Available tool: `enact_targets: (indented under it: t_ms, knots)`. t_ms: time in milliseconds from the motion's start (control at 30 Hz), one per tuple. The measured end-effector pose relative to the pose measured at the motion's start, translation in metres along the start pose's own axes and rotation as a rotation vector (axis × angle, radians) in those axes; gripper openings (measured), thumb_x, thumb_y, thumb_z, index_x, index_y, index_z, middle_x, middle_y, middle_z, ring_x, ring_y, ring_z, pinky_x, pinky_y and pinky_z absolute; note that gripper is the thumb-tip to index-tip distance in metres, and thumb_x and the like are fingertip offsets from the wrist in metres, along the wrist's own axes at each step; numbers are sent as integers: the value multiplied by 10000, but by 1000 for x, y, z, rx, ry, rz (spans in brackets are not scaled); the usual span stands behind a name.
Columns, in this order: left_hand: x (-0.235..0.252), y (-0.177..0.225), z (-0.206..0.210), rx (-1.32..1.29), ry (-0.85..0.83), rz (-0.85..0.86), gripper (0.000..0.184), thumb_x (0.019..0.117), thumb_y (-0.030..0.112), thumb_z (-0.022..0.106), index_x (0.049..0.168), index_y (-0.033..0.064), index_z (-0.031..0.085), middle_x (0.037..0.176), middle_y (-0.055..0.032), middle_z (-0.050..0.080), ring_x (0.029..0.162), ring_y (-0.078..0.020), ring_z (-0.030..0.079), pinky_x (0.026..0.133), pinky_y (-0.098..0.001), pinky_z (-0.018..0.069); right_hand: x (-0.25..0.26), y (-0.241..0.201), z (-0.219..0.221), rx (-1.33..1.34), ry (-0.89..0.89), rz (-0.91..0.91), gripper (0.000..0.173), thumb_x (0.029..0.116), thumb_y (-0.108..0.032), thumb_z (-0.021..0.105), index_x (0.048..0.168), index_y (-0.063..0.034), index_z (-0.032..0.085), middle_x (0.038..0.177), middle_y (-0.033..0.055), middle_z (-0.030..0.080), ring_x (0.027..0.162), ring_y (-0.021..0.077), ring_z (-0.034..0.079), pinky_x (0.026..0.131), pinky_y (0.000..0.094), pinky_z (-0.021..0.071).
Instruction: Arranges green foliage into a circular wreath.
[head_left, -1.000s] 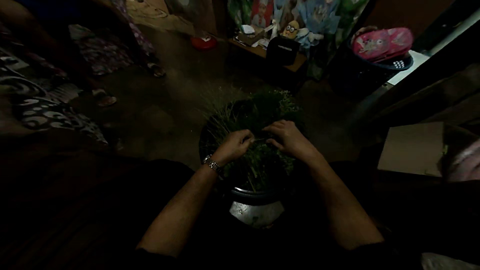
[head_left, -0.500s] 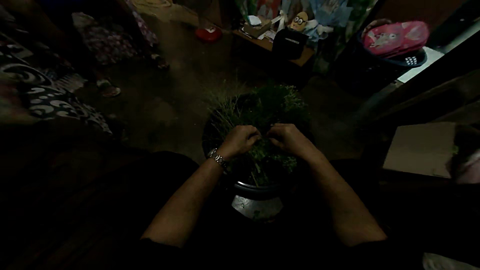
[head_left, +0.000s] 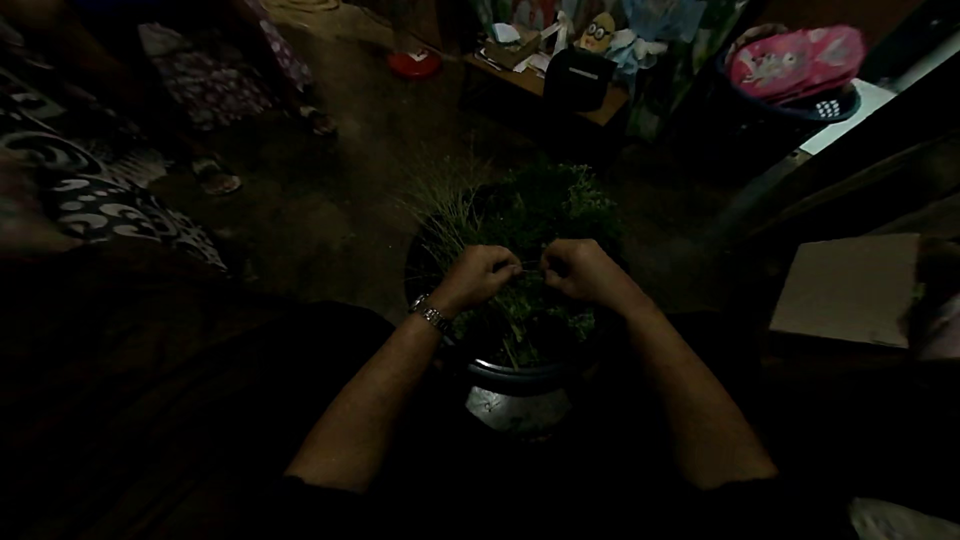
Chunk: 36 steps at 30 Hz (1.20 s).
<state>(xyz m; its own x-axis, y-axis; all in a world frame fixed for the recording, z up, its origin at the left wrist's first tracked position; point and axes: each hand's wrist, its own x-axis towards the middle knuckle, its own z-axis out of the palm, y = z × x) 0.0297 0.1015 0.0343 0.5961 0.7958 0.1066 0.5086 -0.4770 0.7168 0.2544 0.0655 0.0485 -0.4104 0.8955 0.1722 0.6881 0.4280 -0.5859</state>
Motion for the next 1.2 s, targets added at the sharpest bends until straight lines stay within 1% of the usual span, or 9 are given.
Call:
enact_targets:
  t_ms: [200, 300, 367, 467, 633, 733, 867, 1033, 1200]
  knots:
    - [0, -6, -14, -21, 65, -111, 173, 1034, 132, 604, 982, 6, 711, 822, -75, 648, 704, -123, 566, 680, -321, 482, -11, 15, -39, 12, 224, 119, 92, 945, -20, 657, 1009, 23, 706, 906, 154, 691, 774, 213, 657, 729, 395, 563]
    - [0, -6, -14, -87, 71, -155, 170, 1033, 123, 602, 998, -4, 710, 864, -83, 666, 752, -119, 587, 729, -330, 499, -10, 25, -37, -41, 301, 25, 237, 1003, -140, 651, 1173, 15, 710, 1198, 210, 676, 1122, 354, 643, 989, 507, 514]
    - [1, -3, -10, -109, 75, -180, 170, 1034, 132, 604, 995, 7, 714, 866, -68, 667, 760, -106, 588, 737, -322, 498, -5, 23, -23, -56, 251, -2, 336, 991, -237, 680, 1235, -6, 690, 1292, 215, 642, 1256, 416, 566, 1069, 575, 447]
    - [4, 1, -9, -132, 74, -205, 176, 1039, 134, 599, 981, 11, 711, 830, -45, 648, 716, -77, 560, 692, -277, 480, 3, 8, 6, -71, 152, 0, 466, 889, -282, 812, 1247, -22, 664, 1221, 201, 663, 1134, 399, 633, 985, 596, 499]
    - [3, 5, -13, -222, 21, -289, 194, 1048, 159, 590, 978, 25, 709, 779, -10, 618, 645, -43, 505, 609, -218, 420, 6, -3, 27, -42, 184, -51, 115, 937, -15, 670, 1037, 41, 686, 983, 181, 675, 805, 291, 690, 748, 443, 600]
    - [0, 5, -16, -269, -12, -297, 192, 1048, 150, 584, 990, 22, 714, 783, -4, 623, 641, -30, 508, 603, -206, 426, 3, -6, 16, 17, 175, -66, 96, 909, 8, 669, 989, 49, 703, 940, 186, 689, 809, 282, 686, 762, 430, 589]
    - [-1, 1, -24, -304, -28, -316, 181, 1047, 146, 581, 1019, 22, 710, 877, -8, 658, 737, -34, 569, 709, -225, 493, -2, -1, 2, 107, 197, -27, 85, 877, -5, 702, 958, 18, 706, 825, 127, 681, 670, 176, 624, 633, 335, 552]
    - [1, 2, -25, -264, -6, -323, 176, 1047, 152, 582, 1002, 39, 709, 833, 2, 626, 705, -41, 531, 673, -223, 457, -5, 1, -10, 135, 163, 54, 76, 895, -14, 682, 967, -7, 704, 838, 88, 680, 692, 111, 614, 652, 285, 538]
    - [2, -3, -32, -241, 45, -372, 189, 1047, 159, 585, 1055, 12, 703, 892, -36, 645, 746, -57, 548, 720, -248, 479, -10, 10, -30, 103, 224, 179, 108, 900, -51, 682, 1002, -26, 704, 854, 88, 680, 713, 135, 622, 664, 348, 537]
